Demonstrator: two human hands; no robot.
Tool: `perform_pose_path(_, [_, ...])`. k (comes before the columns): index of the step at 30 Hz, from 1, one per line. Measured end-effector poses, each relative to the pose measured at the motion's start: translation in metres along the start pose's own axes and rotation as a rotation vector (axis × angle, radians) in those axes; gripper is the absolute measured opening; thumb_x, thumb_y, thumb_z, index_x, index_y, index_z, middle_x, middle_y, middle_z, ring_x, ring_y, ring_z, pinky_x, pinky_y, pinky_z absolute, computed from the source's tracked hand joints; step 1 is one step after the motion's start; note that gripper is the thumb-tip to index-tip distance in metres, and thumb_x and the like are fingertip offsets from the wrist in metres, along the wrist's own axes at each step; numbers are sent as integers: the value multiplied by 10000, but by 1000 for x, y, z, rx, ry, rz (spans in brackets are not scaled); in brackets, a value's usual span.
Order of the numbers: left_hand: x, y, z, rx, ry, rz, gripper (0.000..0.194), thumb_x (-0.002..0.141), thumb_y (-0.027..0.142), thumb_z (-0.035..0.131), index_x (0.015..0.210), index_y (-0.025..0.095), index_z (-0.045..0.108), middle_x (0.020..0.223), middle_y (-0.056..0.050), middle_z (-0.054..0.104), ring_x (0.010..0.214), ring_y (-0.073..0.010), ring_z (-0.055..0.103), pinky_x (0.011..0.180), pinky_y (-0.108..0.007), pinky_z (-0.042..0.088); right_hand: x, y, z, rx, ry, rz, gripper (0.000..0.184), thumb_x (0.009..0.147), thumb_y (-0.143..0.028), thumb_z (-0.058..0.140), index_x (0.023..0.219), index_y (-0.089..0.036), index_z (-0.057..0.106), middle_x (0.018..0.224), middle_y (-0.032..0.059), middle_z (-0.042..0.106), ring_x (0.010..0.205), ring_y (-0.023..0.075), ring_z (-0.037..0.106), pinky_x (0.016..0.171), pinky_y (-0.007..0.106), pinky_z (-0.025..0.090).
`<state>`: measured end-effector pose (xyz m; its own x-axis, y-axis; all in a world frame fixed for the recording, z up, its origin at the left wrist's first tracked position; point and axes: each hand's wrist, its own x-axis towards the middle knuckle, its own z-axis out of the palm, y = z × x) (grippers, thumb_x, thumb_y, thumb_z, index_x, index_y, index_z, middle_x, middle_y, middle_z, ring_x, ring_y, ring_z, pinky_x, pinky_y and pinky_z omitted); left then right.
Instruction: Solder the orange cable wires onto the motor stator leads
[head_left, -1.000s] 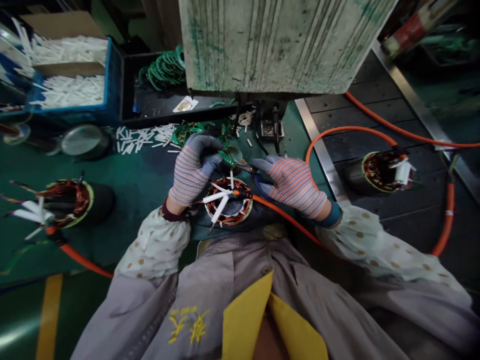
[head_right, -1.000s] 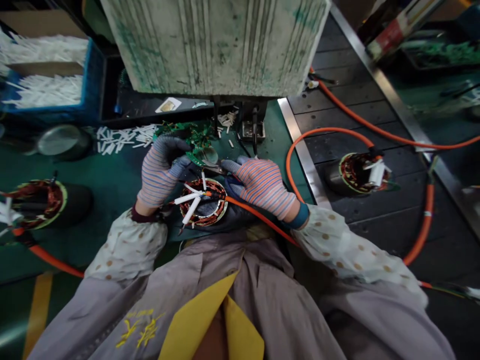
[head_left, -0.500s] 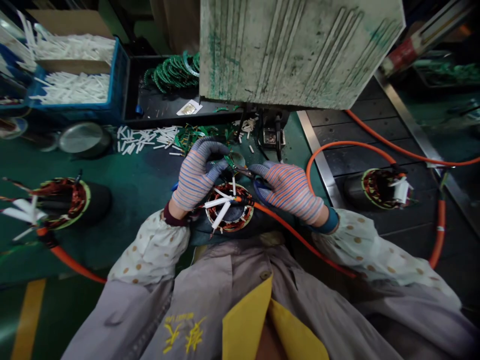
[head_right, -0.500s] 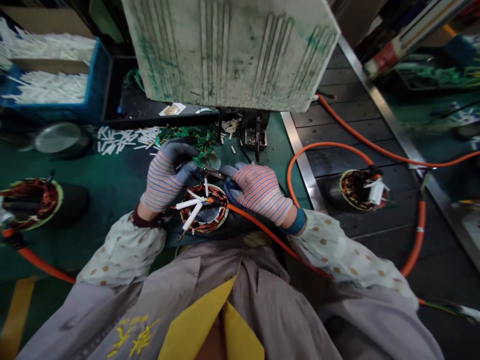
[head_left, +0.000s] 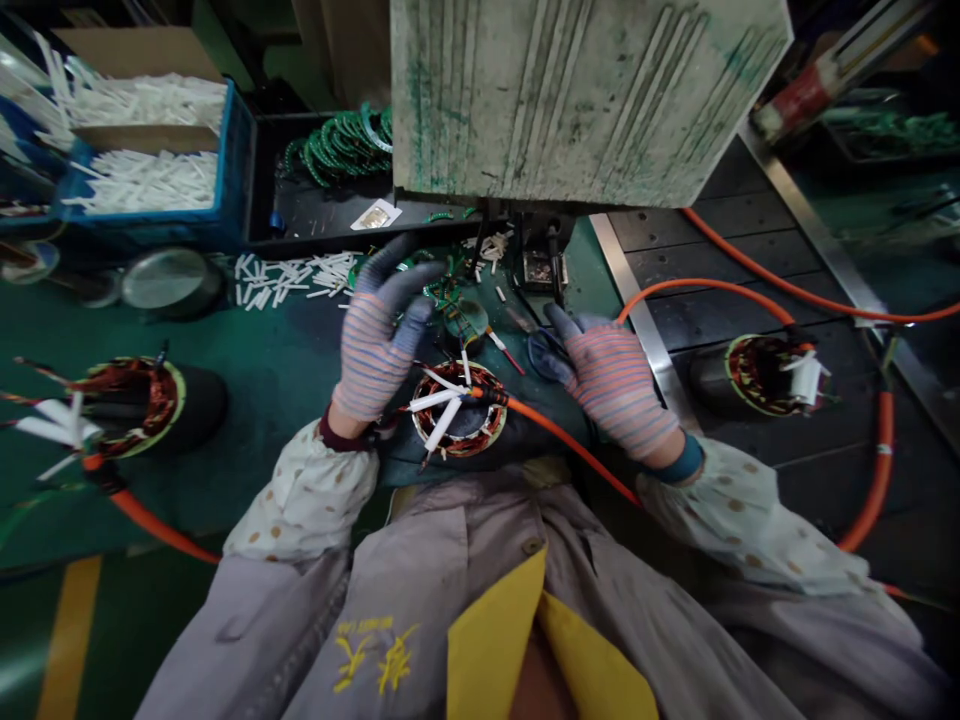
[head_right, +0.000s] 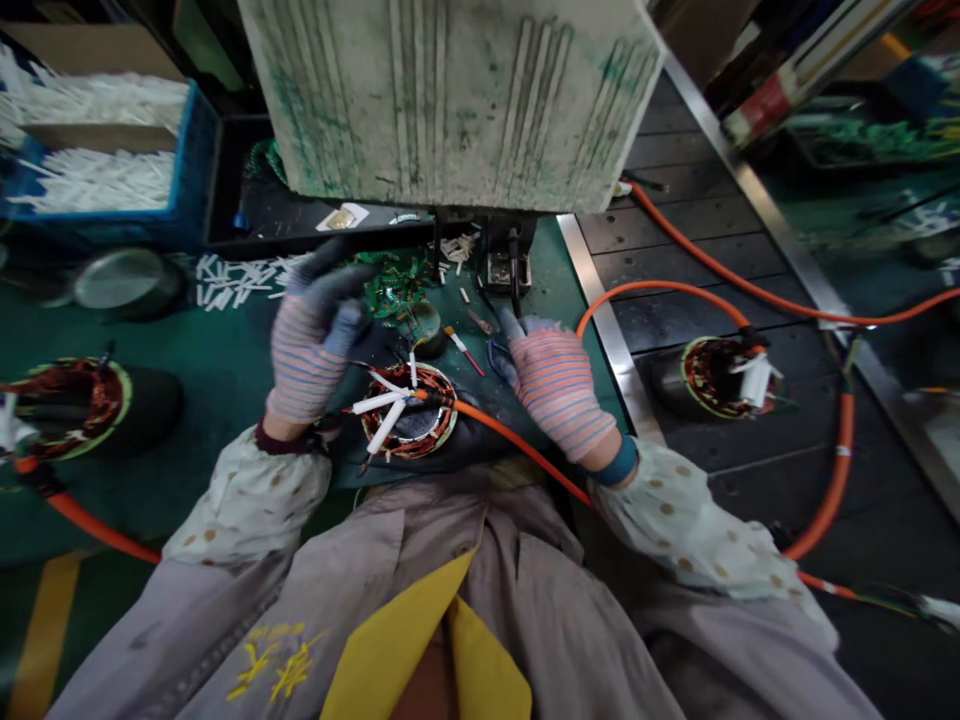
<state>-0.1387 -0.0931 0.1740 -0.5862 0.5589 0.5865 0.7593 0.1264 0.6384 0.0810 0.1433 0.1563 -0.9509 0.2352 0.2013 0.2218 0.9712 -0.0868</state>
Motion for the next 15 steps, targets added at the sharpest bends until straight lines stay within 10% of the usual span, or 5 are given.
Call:
perform_pose_path(5, [-11,9,-43,-1,307,-135,340,1187,503,707,1087,213,853,879,-1,793,785,-176,728,791,-314,597,-25,-48,-13,205,45,-567,241,1187,-236,623,1287,-297,834,1047,21,887,979,226,779,1130,448,575])
perform_pose_path(11, [-34,-34,-35,618,-414,-536,322,1024,404,774,1249,183,837,1320,-195,824,1243,-409,767,1095,-511,639,-25,-99,29,103,-99,-500,437,1166,-121,573,1528,-275,763,1437,89,877,1192,266,818,1403,655,485])
perform_pose_path(15, [-47,-31,-41,507,-584,-516,483,1093,467,628,1397,127,789,1413,-224,801,1322,-417,760,1211,-519,600,-24,-79,39,207,-187,-584,385,1142,-163,631,1419,-348,824,1357,11,893,1242,252,810,1444,587,477])
